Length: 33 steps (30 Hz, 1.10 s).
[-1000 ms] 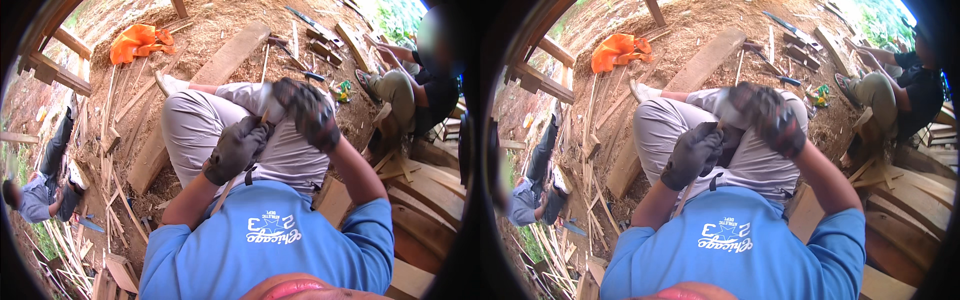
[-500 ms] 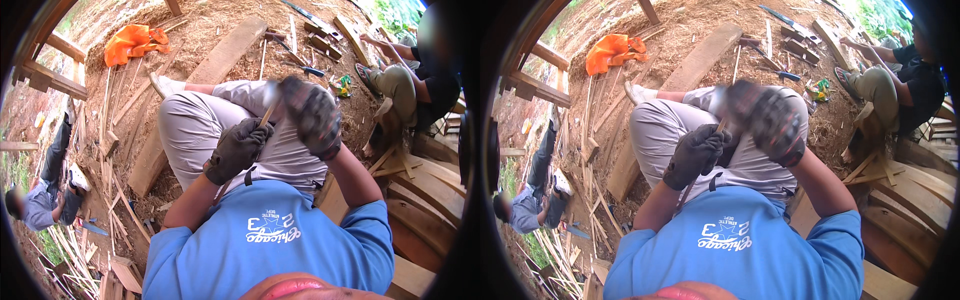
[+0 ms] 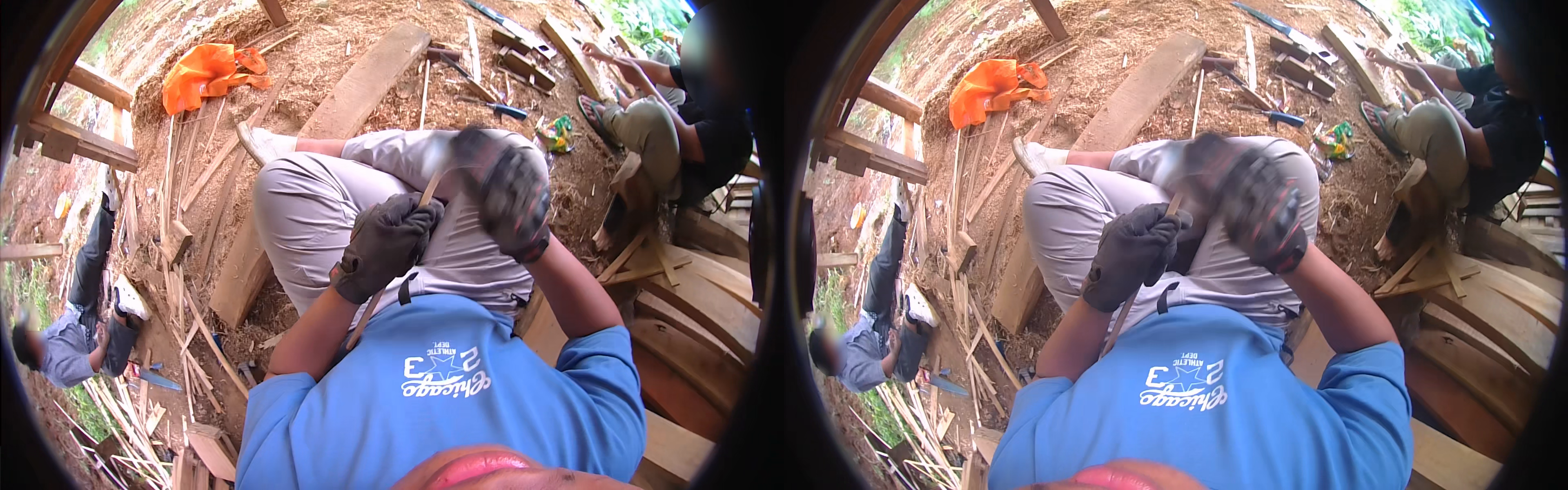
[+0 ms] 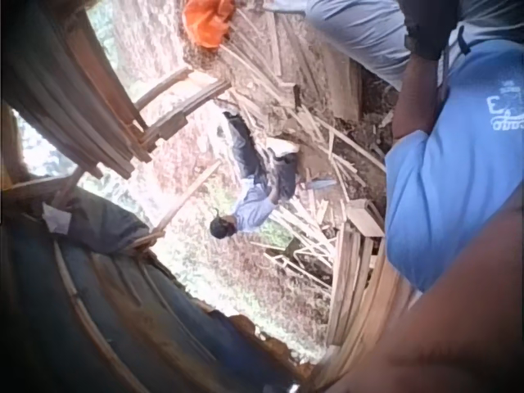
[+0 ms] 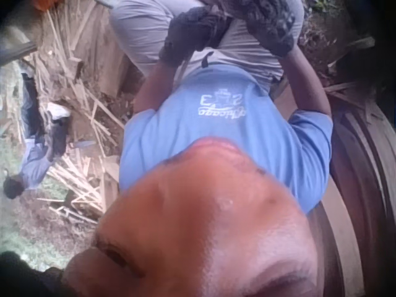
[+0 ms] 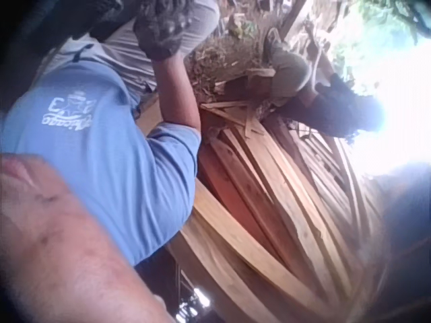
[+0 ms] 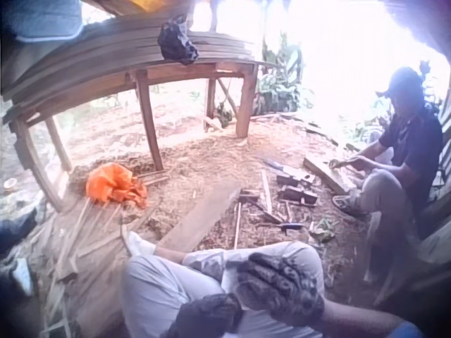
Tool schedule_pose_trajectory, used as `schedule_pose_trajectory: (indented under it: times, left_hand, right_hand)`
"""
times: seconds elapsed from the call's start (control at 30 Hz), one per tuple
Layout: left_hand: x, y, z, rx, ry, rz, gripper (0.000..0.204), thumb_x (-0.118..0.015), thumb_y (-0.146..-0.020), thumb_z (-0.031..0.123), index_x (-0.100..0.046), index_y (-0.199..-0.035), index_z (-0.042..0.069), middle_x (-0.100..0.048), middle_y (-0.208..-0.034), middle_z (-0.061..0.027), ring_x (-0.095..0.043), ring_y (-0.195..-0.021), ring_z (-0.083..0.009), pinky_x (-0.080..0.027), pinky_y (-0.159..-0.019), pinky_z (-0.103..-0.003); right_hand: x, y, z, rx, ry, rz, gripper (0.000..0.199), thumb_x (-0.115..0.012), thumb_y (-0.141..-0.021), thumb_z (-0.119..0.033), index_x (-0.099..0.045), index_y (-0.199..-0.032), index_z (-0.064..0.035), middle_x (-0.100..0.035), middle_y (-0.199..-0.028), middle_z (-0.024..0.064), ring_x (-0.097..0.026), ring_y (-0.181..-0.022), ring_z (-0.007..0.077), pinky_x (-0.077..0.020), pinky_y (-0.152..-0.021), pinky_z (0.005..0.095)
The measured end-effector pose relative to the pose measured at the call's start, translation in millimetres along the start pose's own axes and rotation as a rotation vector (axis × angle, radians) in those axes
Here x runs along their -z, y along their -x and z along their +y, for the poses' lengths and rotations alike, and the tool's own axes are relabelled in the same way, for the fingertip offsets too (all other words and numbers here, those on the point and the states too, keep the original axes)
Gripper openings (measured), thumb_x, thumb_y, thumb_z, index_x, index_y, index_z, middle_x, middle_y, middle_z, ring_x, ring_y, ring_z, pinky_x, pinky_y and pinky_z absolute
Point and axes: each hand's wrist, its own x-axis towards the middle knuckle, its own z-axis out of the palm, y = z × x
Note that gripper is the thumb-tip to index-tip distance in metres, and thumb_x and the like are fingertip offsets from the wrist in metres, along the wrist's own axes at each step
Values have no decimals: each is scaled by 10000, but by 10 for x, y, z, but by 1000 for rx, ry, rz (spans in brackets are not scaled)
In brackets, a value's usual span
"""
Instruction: The person sits on the ground and uses a knife to sharpen a thin wooden stick. They repeatedly scrape the blade along the stick's length to remove shavings and refine the tip. The person holds the stick with both hands, rotating it to work on different sides.
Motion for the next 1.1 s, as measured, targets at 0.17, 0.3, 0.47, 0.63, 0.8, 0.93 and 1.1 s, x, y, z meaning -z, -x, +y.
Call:
schedule_pose_trajectory:
  times: [0.17, 0.3, 0.47, 0.63, 0.8, 0.93, 1.1]
  left_hand:
    - [55, 24, 63, 26, 33, -49, 233, -573, -1043, 131, -705, -1188, 7, -560, -675, 22, -467, -501, -39, -388, -437, -229]
    - [33, -121, -213, -63, 178, -42, 233, -561, -1033, 101, -689, -1200, 1, -531, -674, 40, -441, -496, -36, -394, -451, -226]
    - [188, -455, 7, -217, 32, 53, 251, -516, -1097, 182, -689, -1154, 10, -494, -627, 82, -406, -478, -19, -353, -439, -220]
    - [826, -1404, 369, -460, -271, 295, 259, -514, -1099, 215, -715, -1128, 54, -618, -728, -34, -542, -584, -96, -438, -519, -297]
    - [1500, -2505, 414, -388, -908, 264, 344, -494, -1097, 292, -712, -1227, 59, -737, -941, -144, -698, -836, -247, -556, -783, -385]
    - [1492, -2789, -13, -196, -1008, 109, 392, -450, -1094, 345, -704, -1203, 67, -743, -1087, -220, -709, -1040, -413, -547, -924, -495]
    - [1168, -2978, -230, -205, -918, 208, 377, -435, -1064, 323, -675, -1106, 37, -714, -1053, -266, -679, -1008, -484, -532, -874, -561]
  right_hand:
    - [-460, 232, 581, -399, 28, -49, 448, -592, -889, -55, -679, -1325, -112, -703, -1285, 192, -706, -1135, 364, -576, -956, 394]
    - [-130, -62, 158, -232, 11, -156, 457, -545, -894, 19, -674, -1327, -50, -722, -1211, 220, -721, -1072, 371, -575, -918, 425]
    - [-518, 191, 913, -611, 6, -124, 509, -499, -901, 10, -655, -1375, -92, -725, -1163, 253, -723, -1018, 399, -563, -918, 441]
    - [-516, -174, 1280, -783, -7, -22, 356, -499, -1020, -128, -673, -1329, -94, -730, -1050, 241, -705, -925, 426, -549, -802, 494]
    - [-839, -743, 1755, -692, 38, -50, 335, -468, -1045, -239, -691, -1213, -53, -720, -1000, 240, -691, -919, 439, -526, -794, 519]
    - [-1551, -1310, 1971, -681, -144, -146, 303, -502, -998, -230, -690, -1083, -7, -698, -918, 280, -680, -868, 468, -525, -774, 521]
    - [-2745, -1316, 1932, -214, 20, 50, 296, -486, -960, -93, -669, -1192, -95, -713, -902, 175, -702, -891, 377, -526, -758, 507]
